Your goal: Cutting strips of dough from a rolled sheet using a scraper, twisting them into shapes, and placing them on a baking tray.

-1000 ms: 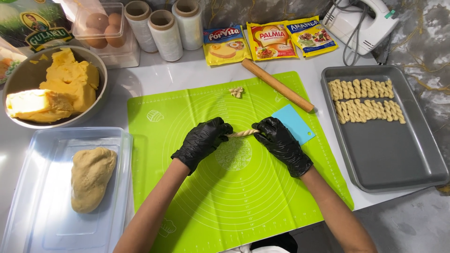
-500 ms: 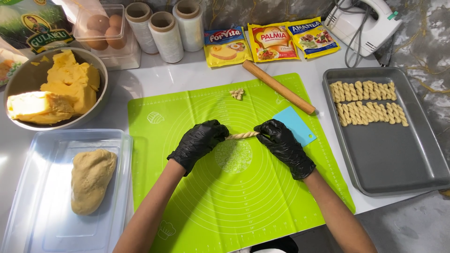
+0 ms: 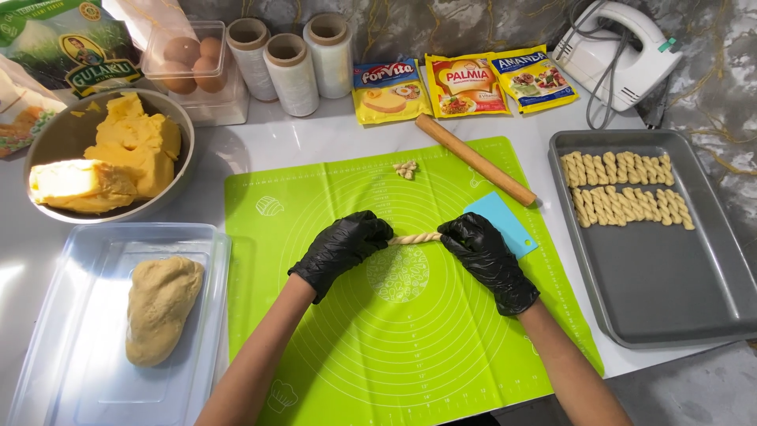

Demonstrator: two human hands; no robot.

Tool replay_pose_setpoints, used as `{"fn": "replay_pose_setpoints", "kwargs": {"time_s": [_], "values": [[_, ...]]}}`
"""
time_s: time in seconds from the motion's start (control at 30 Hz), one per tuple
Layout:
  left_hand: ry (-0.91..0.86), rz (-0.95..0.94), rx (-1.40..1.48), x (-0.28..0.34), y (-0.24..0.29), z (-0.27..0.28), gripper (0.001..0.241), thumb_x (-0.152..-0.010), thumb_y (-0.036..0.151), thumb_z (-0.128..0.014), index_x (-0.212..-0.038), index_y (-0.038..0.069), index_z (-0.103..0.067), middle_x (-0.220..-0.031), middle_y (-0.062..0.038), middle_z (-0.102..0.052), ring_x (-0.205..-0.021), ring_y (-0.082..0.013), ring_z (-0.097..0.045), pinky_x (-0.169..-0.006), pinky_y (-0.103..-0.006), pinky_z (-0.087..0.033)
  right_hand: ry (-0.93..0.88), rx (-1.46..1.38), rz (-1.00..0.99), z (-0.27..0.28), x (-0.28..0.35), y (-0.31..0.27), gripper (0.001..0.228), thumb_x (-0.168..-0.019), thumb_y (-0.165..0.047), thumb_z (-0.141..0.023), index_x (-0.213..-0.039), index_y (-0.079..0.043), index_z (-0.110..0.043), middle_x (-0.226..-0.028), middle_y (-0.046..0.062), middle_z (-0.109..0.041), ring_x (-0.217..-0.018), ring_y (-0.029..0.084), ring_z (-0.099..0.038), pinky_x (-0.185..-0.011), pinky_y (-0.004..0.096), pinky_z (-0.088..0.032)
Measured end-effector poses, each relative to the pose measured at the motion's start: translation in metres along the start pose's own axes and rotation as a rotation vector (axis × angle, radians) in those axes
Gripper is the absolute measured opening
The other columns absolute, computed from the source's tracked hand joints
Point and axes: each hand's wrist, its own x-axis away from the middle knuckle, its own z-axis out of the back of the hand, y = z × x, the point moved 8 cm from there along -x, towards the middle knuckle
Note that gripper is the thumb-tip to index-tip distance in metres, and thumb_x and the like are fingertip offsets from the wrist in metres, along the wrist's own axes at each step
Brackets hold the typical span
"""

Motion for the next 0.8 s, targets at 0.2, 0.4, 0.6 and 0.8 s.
{"fn": "replay_pose_setpoints", "kwargs": {"time_s": [0.2,0.4,0.6,0.8], "values": [[0.092,-0.114,-0.045,0.001,0.009,0.003,0.041,-0.09,0.038,-0.075,-0.13,0.035,-0.07,-0.108,0.001,-0.068,-0.103,-0.025,-0.068,-0.092,-0.0355,-0.054,-0.022,0.033,0.048,0.005,-0.001,-0.008,0.025,-0.093,-0.028,-0.079,-0.111,-0.011,-0.077,-0.103,0.011,-0.074,-0.104,0.032,-0.07,-0.094,0.044,-0.058],[0.081,0.058,0.28,0.004,0.034,0.006,0.037,-0.087,0.036,-0.073,-0.122,0.027,-0.077,-0.084,-0.002,-0.067,-0.083,-0.0173,-0.072,-0.087,-0.0276,-0.06,-0.064,0.114,-0.068,-0.003,0.003,-0.043,0.041,-0.103,-0.021,-0.063,-0.121,0.016,-0.066,-0.11,0.024,-0.068,-0.122,0.043,-0.055,-0.12,0.041,-0.034],[0.087,0.061,0.22,-0.003,0.028,0.004,0.033,-0.088,0.036,-0.073,-0.119,0.027,-0.077,-0.089,-0.003,-0.068,-0.086,-0.021,-0.071,-0.086,-0.0297,-0.058,-0.084,0.246,0.117,-0.013,0.001,-0.011,0.046,-0.098,-0.04,-0.071,-0.114,0.002,-0.071,-0.107,0.03,-0.069,-0.106,0.049,-0.062,-0.099,0.061,-0.05],[0.084,0.062,0.162,-0.009,0.021,-0.003,0.03,-0.088,0.036,-0.073,-0.116,0.027,-0.077,-0.093,-0.005,-0.069,-0.09,-0.0248,-0.071,-0.086,-0.0318,-0.056,-0.056,0.184,0.129,-0.013,0.002,0.007,0.035,-0.097,-0.04,-0.072,-0.12,-0.014,-0.074,-0.114,0.013,-0.072,-0.113,0.036,-0.065,-0.1,0.051,-0.053]]}}
